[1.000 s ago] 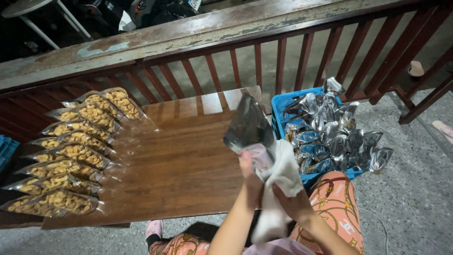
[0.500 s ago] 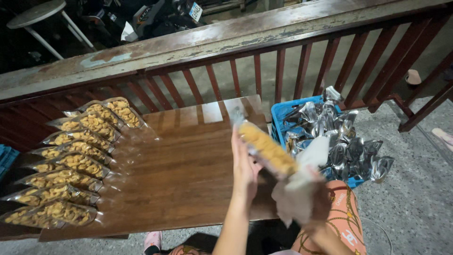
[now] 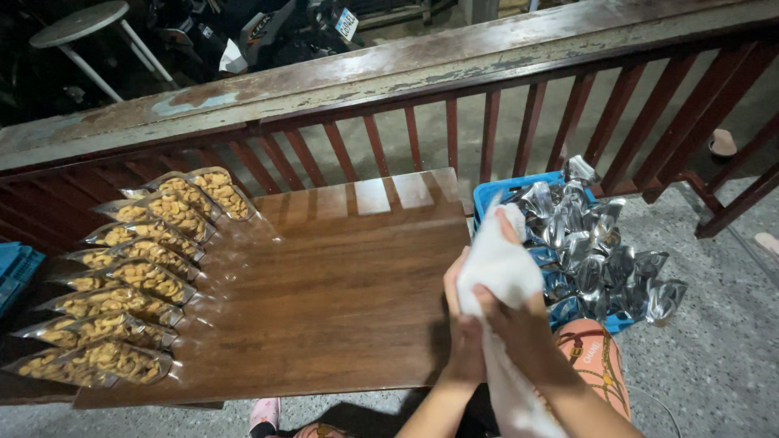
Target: The person wipes clear plastic bags of snacks with a cloth and organizes them in a blue crate alongside metallic silver pouches.
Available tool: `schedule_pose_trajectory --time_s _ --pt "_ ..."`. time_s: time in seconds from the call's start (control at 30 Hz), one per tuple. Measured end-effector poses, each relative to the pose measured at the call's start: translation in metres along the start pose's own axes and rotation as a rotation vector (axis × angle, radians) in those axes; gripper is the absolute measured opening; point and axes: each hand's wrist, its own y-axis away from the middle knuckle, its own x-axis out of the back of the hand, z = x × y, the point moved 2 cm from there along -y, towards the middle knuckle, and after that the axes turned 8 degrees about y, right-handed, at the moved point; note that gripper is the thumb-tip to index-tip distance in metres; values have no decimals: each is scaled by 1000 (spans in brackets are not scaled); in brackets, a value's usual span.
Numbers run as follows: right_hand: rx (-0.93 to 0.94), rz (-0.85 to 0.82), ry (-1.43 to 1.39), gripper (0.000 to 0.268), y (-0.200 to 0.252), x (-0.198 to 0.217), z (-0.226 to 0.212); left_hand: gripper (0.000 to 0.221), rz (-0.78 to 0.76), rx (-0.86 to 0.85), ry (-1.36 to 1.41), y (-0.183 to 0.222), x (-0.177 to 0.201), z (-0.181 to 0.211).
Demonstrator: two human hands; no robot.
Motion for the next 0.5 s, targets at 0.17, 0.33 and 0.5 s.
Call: schedule_pose_trajectory --time_s 0.17,0.33,0.5 --pt "-131 -24 -60 43 17 -15 -6 113 159 -25 35 -12 12 0" --pt "-142 -141 172 47 58 -28 22 92 209 -86 220 -20 14 21" --pt "-632 -144 -229 42 96 -50 68 78 221 -75 179 -32 23 28"
